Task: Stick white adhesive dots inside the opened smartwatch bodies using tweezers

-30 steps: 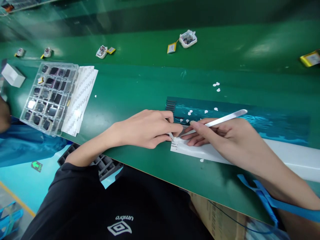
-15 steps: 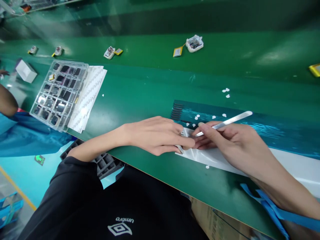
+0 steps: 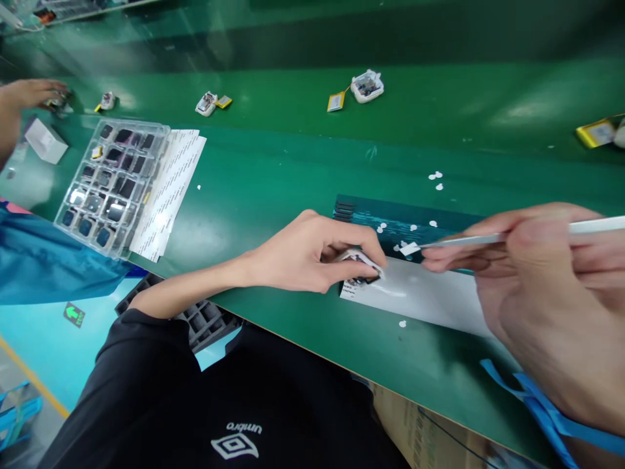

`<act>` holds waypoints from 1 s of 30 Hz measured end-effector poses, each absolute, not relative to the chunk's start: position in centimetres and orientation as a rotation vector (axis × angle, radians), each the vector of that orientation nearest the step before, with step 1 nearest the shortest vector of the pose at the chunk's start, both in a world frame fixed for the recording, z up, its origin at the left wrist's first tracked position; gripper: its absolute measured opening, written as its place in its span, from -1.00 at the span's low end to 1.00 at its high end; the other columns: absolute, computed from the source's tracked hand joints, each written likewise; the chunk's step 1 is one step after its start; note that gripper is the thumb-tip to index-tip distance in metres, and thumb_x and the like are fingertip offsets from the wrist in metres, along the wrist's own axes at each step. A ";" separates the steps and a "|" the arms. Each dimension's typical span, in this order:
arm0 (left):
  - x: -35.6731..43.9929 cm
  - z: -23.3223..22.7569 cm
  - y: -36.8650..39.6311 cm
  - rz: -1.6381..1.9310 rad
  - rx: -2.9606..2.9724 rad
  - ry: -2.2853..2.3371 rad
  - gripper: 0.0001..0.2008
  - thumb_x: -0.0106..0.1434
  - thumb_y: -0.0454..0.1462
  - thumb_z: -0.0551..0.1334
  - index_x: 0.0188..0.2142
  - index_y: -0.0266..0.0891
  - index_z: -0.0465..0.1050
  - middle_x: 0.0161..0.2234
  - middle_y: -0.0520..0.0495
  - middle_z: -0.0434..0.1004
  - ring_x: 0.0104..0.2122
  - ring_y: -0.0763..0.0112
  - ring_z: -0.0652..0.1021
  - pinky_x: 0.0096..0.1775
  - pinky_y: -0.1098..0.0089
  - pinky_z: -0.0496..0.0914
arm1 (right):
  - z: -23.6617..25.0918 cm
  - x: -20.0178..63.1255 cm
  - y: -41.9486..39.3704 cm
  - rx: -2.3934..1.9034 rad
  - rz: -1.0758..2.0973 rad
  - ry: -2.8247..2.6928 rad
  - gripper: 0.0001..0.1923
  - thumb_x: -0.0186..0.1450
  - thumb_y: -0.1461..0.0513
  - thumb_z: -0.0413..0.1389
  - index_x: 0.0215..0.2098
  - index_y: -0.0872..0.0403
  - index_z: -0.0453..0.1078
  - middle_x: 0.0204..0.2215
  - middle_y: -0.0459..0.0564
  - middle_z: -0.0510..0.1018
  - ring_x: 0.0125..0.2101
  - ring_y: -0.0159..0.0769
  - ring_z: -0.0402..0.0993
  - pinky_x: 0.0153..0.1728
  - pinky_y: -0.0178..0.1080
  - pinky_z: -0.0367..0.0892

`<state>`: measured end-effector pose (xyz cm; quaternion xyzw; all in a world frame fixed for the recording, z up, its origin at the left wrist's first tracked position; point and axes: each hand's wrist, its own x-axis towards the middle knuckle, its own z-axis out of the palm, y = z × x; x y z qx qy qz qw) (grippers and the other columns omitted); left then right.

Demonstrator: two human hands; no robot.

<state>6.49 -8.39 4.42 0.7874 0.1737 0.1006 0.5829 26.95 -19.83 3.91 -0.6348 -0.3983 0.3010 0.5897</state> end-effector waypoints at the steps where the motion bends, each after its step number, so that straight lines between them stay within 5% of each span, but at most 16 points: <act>1: 6.6 4.4 -8.6 0.257 1.744 0.451 -0.86 0.39 -0.19 0.31 -0.22 -0.19 0.59 -0.35 -0.02 0.68 -0.57 0.57 0.50 -0.48 0.43 0.38 | 4.1 26.7 -20.0 -1.476 0.672 -0.946 -0.63 0.34 -0.07 0.33 -0.50 -0.04 0.57 -0.49 -0.01 0.62 -0.54 -0.22 0.62 -0.44 -0.11 0.63; 9: 6.9 3.2 -9.8 0.198 1.452 0.426 -0.67 0.27 -0.32 0.34 0.03 -0.34 0.51 -0.23 -0.19 0.70 -0.44 0.41 0.66 -0.41 0.39 0.61 | 4.2 25.5 -20.6 -1.527 0.696 -1.139 -0.68 0.41 0.10 0.24 -0.50 -0.04 0.61 -0.48 -0.04 0.66 -0.53 -0.26 0.63 -0.46 -0.19 0.64; 30: 7.1 3.0 -11.0 0.243 1.367 0.514 -0.71 0.28 -0.34 0.36 0.00 -0.26 0.54 -0.37 -0.06 0.69 -0.43 0.35 0.73 -0.43 0.43 0.61 | 3.8 25.5 -20.3 -1.590 0.684 -1.165 -0.66 0.41 0.07 0.23 -0.50 -0.07 0.62 -0.48 -0.06 0.67 -0.51 -0.29 0.63 -0.44 -0.21 0.59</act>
